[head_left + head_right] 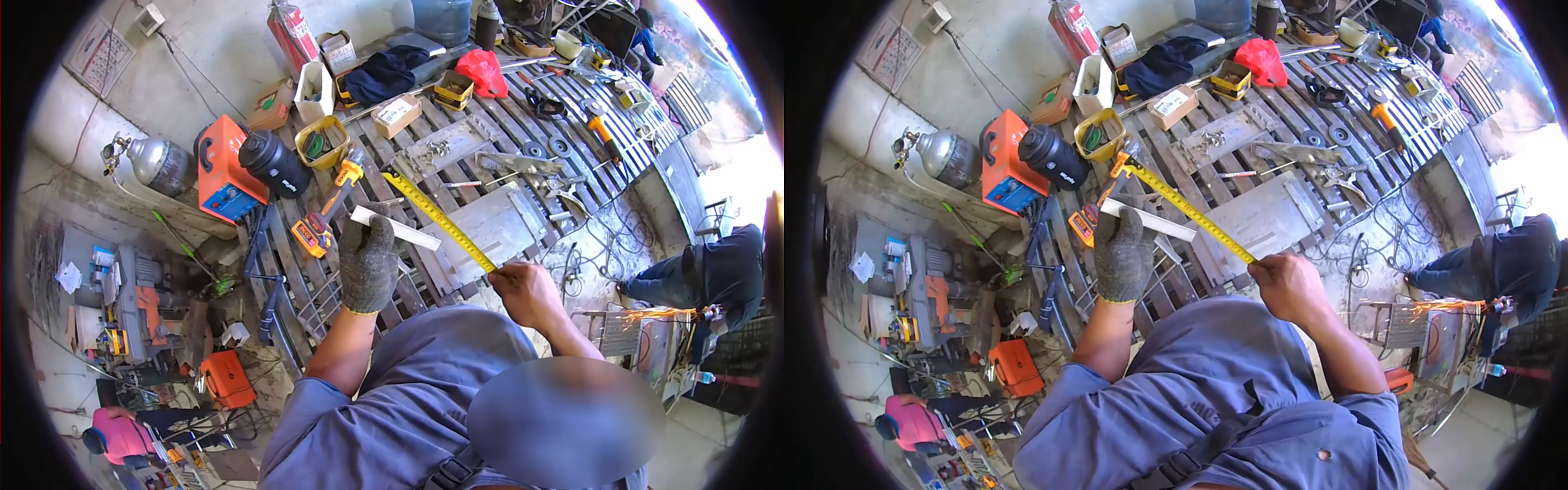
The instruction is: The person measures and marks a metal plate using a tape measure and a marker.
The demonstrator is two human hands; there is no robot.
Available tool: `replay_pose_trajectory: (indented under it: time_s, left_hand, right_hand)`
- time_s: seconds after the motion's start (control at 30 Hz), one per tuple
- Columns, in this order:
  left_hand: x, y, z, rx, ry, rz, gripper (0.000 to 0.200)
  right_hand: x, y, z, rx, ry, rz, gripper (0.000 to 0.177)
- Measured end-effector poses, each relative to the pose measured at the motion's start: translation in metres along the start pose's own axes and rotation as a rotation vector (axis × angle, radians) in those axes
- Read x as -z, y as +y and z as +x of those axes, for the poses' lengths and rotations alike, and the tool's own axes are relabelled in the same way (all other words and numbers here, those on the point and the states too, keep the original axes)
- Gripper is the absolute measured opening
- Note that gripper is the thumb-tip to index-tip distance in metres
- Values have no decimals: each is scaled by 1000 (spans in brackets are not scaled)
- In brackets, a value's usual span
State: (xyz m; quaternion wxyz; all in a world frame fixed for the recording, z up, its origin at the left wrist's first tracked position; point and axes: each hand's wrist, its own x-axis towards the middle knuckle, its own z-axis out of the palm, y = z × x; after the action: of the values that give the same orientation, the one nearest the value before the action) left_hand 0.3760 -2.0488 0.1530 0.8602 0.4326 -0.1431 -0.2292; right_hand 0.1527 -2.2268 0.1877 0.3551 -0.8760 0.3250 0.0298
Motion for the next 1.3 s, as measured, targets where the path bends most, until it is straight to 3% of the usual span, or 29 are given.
replay_pose_trajectory:
  time_s: [0.2, 0.4, 0.6, 0.7, 1.3]
  left_hand:
    - [-5, 2, 3, -19, -35, 187, 20]
    - [8, -2, 9, -34, -109, 141, 28]
    - [4, 7, 6, 9, -91, 29, 25]
    - [-10, 12, 3, 14, 40, -53, 20]
    - [-12, 12, 17, 47, 24, -191, 22]
  right_hand:
    - [1, -3, -5, 53, 38, -68, 30]
    - [11, -1, -10, 100, 50, -176, 30]
    - [22, -7, -13, 81, 47, -207, 31]
    - [29, -15, -20, 110, 76, -218, 32]
    - [50, -27, -37, 148, 184, -340, 32]
